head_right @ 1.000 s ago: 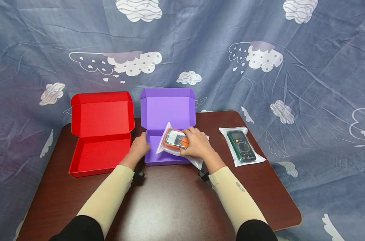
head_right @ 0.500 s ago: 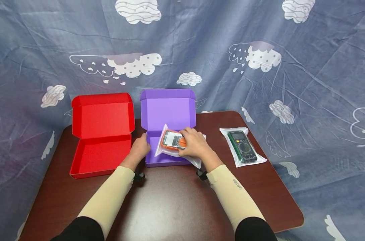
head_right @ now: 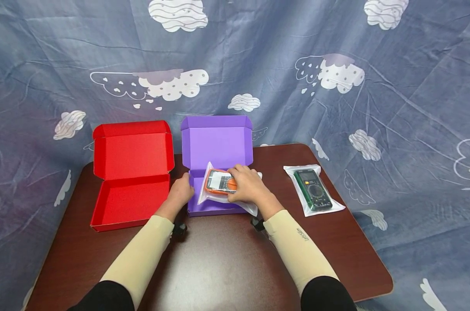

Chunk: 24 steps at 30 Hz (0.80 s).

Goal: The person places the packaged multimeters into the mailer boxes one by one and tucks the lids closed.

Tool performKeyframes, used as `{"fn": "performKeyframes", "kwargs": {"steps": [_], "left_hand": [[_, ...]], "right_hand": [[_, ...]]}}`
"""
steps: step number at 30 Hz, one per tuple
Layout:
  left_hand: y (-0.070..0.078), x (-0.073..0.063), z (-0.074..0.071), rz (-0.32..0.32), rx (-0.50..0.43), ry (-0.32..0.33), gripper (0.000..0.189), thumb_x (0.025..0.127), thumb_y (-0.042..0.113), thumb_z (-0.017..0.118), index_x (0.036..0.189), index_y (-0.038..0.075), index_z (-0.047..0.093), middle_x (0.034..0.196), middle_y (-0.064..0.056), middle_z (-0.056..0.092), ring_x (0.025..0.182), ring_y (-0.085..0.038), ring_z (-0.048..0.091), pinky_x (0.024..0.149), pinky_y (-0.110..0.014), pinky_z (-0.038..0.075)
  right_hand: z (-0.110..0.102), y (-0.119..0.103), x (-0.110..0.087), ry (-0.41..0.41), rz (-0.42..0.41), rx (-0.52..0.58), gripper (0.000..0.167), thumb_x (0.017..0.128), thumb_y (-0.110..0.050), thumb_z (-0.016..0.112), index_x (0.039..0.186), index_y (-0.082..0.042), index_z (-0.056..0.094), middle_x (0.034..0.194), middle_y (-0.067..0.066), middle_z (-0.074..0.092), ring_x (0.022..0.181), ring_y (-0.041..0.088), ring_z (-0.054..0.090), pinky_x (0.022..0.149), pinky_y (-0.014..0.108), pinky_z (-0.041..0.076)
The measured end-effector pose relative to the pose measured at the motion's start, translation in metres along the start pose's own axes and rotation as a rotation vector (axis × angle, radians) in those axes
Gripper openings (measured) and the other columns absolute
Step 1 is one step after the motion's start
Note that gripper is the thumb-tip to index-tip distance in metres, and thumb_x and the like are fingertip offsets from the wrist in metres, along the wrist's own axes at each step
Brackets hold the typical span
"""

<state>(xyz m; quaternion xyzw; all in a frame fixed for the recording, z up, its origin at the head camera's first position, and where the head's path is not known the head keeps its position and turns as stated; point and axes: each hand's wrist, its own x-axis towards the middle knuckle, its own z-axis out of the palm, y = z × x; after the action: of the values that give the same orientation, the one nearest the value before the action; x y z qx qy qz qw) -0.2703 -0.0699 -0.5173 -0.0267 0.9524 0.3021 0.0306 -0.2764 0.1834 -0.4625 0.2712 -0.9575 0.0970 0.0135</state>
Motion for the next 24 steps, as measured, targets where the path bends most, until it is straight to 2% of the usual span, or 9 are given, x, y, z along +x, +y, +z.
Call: {"fn": "performKeyframes", "kwargs": {"steps": [13, 24], "left_hand": [[0.001, -0.002, -0.001, -0.002, 0.002, 0.000, 0.051, 0.093, 0.003, 0.058, 0.142, -0.008, 0.048, 0.117, -0.031, 0.070, 0.108, -0.044, 0.071, 0.097, -0.051, 0.057], [0.001, 0.000, -0.002, -0.021, -0.008, -0.011, 0.054, 0.095, 0.004, 0.057, 0.146, -0.006, 0.046, 0.124, -0.030, 0.069, 0.113, -0.043, 0.070, 0.101, -0.050, 0.056]], "right_hand": [[0.002, -0.005, 0.009, -0.029, -0.028, -0.004, 0.084, 0.065, -0.042, 0.085, 0.139, -0.008, 0.062, 0.120, 0.005, 0.062, 0.105, 0.025, 0.058, 0.089, 0.048, 0.048], [0.009, -0.009, 0.017, -0.042, -0.050, -0.007, 0.083, 0.064, -0.041, 0.084, 0.137, -0.008, 0.062, 0.118, 0.005, 0.062, 0.104, 0.025, 0.059, 0.088, 0.049, 0.049]]}}
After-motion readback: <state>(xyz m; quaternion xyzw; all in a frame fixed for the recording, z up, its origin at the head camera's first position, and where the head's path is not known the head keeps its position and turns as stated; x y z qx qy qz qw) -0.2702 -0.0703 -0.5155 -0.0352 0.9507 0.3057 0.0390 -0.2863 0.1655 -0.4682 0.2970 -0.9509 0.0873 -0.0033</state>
